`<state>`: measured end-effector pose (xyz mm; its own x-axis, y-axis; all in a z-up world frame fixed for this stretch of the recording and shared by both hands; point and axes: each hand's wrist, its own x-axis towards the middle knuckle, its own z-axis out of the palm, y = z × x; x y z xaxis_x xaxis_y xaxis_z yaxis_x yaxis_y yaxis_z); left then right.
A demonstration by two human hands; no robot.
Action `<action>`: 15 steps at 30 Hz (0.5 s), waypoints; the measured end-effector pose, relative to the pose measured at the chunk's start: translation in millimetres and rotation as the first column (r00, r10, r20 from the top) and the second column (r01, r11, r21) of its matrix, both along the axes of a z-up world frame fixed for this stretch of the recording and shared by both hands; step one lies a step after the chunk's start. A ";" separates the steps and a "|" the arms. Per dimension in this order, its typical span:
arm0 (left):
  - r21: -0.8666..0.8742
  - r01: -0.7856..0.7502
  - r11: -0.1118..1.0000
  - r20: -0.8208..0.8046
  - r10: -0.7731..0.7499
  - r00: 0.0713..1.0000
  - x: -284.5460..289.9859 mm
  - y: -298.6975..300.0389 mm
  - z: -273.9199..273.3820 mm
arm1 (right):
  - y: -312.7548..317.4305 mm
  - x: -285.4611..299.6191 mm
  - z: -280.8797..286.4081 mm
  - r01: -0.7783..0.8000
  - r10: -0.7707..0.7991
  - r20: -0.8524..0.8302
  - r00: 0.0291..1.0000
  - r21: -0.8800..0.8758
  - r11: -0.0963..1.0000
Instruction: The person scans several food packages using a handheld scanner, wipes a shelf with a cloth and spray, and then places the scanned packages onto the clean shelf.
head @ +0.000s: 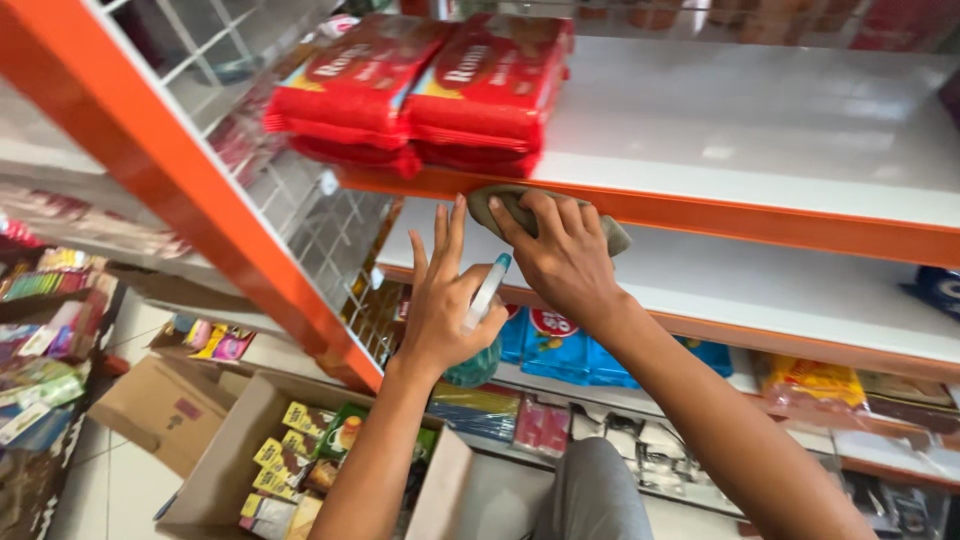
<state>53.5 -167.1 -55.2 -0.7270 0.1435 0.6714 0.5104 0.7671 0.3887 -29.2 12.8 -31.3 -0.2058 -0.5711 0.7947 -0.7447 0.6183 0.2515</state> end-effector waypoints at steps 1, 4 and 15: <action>0.003 -0.010 1.000 0.000 0.010 1.000 0.9 -9.9 -0.3 | -12.7 0.8 0.3 0.004 -0.004 0.004 1.000 0.020 1.000; 0.011 -0.039 0.999 -0.060 0.039 0.997 1.8 -34.7 -4.2 | -49.2 0.8 2.4 0.031 -0.034 0.032 0.999 0.085 0.996; 0.120 -0.064 0.991 -0.017 0.066 0.998 13.1 -49.1 -35.4 | -71.2 8.4 -8.6 -0.102 0.099 0.165 0.981 0.013 0.995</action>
